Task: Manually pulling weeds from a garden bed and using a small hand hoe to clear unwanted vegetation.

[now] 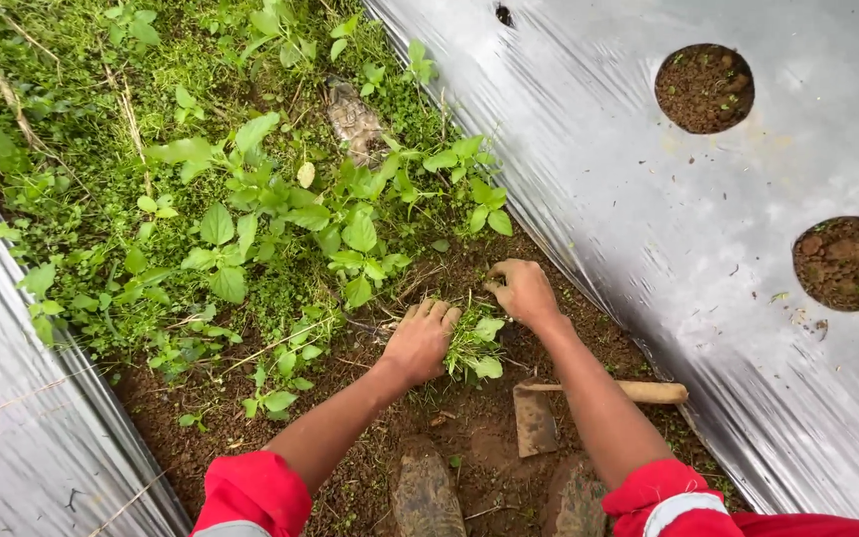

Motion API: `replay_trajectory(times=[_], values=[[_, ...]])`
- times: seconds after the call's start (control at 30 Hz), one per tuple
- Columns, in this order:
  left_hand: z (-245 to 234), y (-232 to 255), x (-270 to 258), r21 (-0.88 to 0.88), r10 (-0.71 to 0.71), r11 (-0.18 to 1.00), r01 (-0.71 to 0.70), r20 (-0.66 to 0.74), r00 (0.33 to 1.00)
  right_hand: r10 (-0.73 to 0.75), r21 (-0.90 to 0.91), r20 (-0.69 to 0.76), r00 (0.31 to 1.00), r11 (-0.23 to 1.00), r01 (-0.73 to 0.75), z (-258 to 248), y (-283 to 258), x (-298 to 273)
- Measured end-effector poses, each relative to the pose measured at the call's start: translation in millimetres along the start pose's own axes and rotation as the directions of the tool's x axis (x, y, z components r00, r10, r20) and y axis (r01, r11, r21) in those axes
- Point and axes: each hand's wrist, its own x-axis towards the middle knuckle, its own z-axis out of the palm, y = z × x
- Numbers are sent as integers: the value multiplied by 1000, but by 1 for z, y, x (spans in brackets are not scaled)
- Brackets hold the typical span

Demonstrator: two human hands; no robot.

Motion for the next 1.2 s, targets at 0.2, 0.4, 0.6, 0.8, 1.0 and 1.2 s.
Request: replay_trajectory(times=[0.2, 0.4, 0.6, 0.8, 1.0, 1.2], values=[[-5, 2, -1, 15, -5, 1000, 5, 10, 1000, 47, 42, -250, 967, 998, -37, -16, -49, 33], [-13, 3, -4, -22, -5, 1000, 5, 12, 1000, -182, -31, -396, 900, 982, 185, 43, 12, 54], [-10, 0, -1, -18, 0, 1000, 0, 15, 1000, 76, -6, 166, 983, 997, -76, -8, -28, -15], [-12, 2, -1, -4, -18, 1000, 18, 47, 999, 26, 151, -285, 958, 988, 18, 7, 0, 33], [-20, 5, -3, 8, -14, 1000, 14, 60, 998, -40, 71, -263, 964, 996, 60, 2, -46, 45], [-26, 7, -4, 16, -11, 1000, 10, 72, 997, -86, -54, 95, 992, 994, 91, 3, -12, 12]])
